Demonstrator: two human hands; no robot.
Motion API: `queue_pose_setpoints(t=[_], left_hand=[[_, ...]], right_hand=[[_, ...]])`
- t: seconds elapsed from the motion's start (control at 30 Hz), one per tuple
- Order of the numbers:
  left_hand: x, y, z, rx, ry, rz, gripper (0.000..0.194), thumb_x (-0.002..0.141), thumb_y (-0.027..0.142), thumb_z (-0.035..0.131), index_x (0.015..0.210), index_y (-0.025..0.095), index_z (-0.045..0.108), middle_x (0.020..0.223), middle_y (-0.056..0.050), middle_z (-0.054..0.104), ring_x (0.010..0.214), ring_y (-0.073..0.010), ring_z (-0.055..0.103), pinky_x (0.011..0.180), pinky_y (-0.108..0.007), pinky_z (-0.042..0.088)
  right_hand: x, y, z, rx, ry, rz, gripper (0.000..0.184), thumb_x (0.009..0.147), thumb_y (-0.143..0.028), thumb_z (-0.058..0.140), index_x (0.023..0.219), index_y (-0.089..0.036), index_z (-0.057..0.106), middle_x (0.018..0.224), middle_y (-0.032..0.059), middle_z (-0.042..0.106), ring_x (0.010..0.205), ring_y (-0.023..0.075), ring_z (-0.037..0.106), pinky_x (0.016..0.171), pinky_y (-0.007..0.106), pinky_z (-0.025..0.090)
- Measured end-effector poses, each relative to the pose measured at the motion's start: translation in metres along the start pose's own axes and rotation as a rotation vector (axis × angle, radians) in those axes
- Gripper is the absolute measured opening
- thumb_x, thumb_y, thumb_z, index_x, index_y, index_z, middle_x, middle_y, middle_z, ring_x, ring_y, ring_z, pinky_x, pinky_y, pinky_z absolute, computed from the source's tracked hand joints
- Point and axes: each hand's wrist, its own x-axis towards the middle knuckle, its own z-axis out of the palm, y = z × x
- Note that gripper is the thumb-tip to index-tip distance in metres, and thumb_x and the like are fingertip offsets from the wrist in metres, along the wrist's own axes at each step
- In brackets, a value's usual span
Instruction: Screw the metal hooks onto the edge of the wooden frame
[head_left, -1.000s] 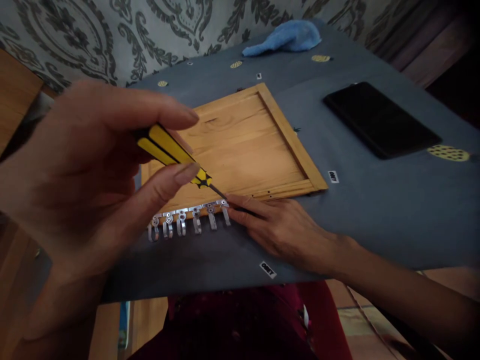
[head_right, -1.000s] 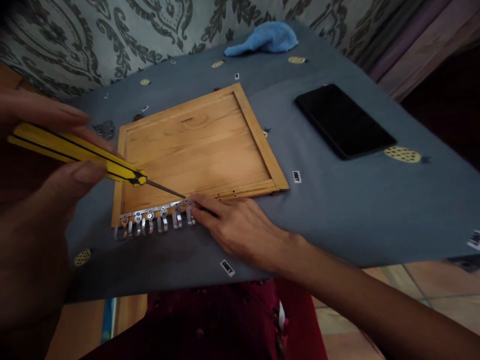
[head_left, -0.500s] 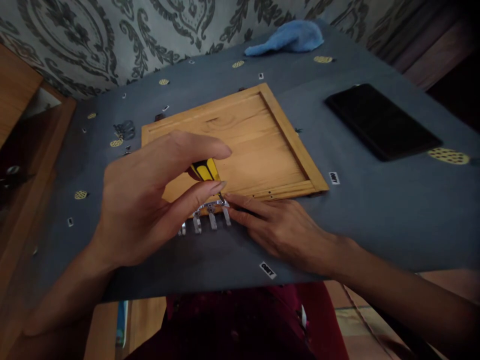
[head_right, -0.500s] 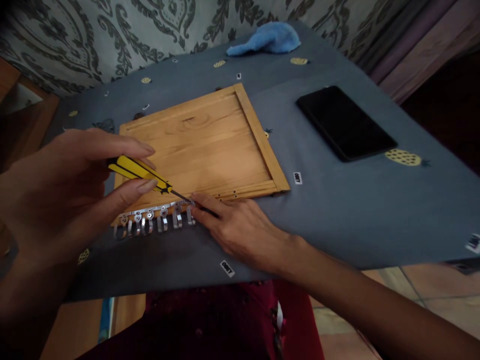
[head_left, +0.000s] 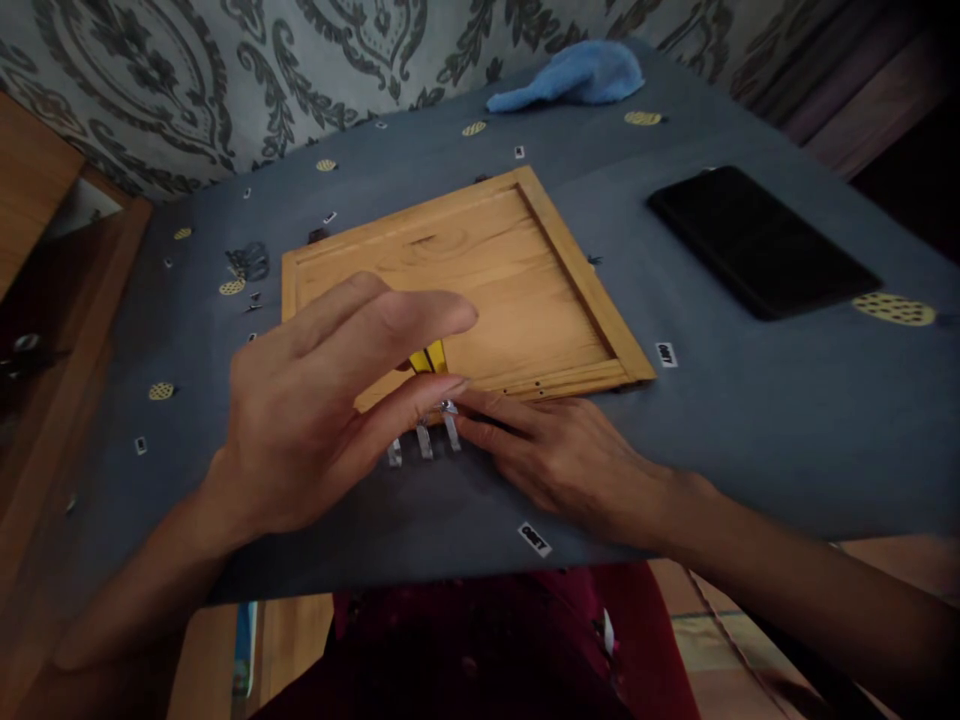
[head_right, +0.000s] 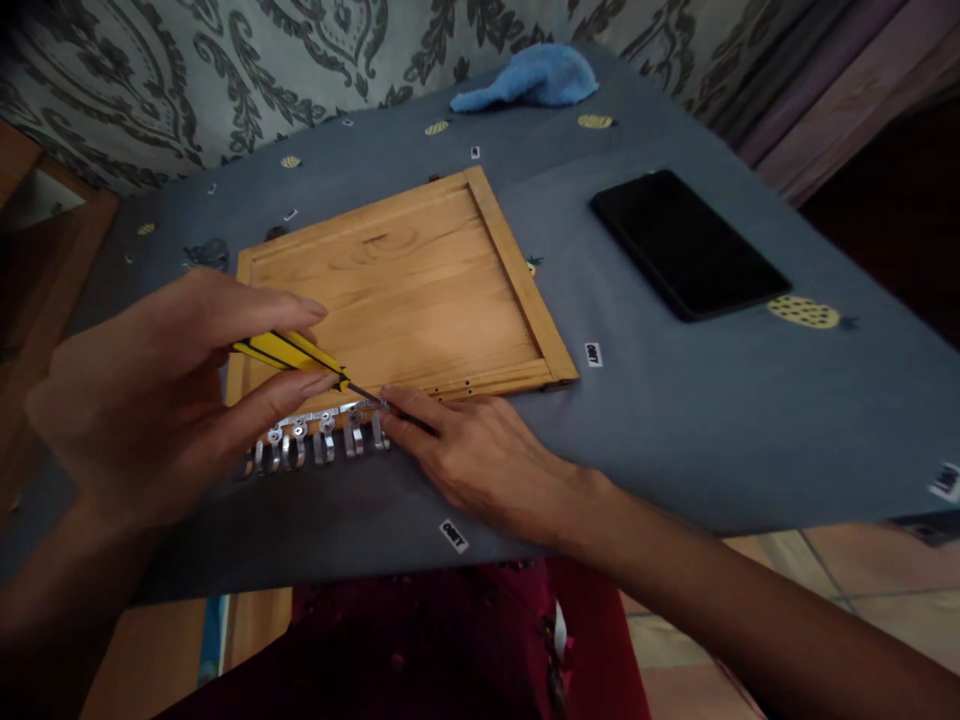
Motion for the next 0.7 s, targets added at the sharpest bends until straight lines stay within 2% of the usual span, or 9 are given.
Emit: queue_pose_setpoints(t=[0.13, 0.23, 0.37, 0.6, 0.7], left_hand=[[-0.001, 0.004, 0.000, -0.050, -0.033, -0.112, 0.024, 0.088, 0.021, 0.068, 0.111, 0.025, 0.062, 0.099, 0.004, 0.072, 0.087, -0.0117, 0.068, 0.077, -0.025, 0.056], [0.000, 0.006, -0.002, -0.110, -0.045, -0.146, 0.027, 0.088, 0.020, 0.067, 0.113, 0.030, 0.061, 0.102, 0.005, 0.072, 0.089, -0.0132, 0.068, 0.078, -0.028, 0.056], [0.002, 0.007, -0.005, -0.070, -0.085, -0.134, 0.026, 0.090, 0.017, 0.063, 0.111, 0.031, 0.064, 0.103, 0.006, 0.073, 0.088, -0.0124, 0.070, 0.077, -0.025, 0.058], [0.002, -0.002, -0.005, -0.097, -0.066, -0.071, 0.026, 0.088, 0.018, 0.067, 0.111, 0.029, 0.063, 0.107, 0.009, 0.073, 0.090, -0.0091, 0.069, 0.082, -0.019, 0.057], [0.004, -0.005, -0.006, -0.131, -0.068, -0.056, 0.024, 0.089, 0.020, 0.067, 0.110, 0.029, 0.064, 0.104, 0.009, 0.074, 0.088, -0.0101, 0.070, 0.079, -0.021, 0.058]], right_hand=[[0.001, 0.000, -0.001, 0.014, 0.009, -0.002, 0.043, 0.088, -0.007, 0.044, 0.127, -0.013, 0.062, 0.135, 0.0117, 0.061, 0.084, 0.0221, 0.072, 0.062, 0.034, 0.058], [0.001, -0.001, -0.002, 0.014, 0.008, -0.003, 0.042, 0.089, -0.007, 0.043, 0.126, -0.013, 0.062, 0.134, 0.0115, 0.062, 0.083, 0.0218, 0.072, 0.063, 0.035, 0.058], [0.000, -0.001, -0.001, 0.005, 0.004, -0.005, 0.042, 0.089, -0.007, 0.044, 0.127, -0.014, 0.062, 0.135, 0.0115, 0.061, 0.082, 0.0213, 0.071, 0.061, 0.035, 0.058], [0.000, 0.000, 0.001, 0.009, 0.011, 0.002, 0.043, 0.089, -0.007, 0.044, 0.127, -0.014, 0.062, 0.134, 0.0119, 0.062, 0.084, 0.0215, 0.071, 0.064, 0.035, 0.059], [0.000, 0.000, 0.000, 0.019, -0.002, 0.005, 0.045, 0.088, -0.006, 0.043, 0.128, -0.014, 0.061, 0.135, 0.0125, 0.061, 0.082, 0.0210, 0.071, 0.065, 0.036, 0.059]])
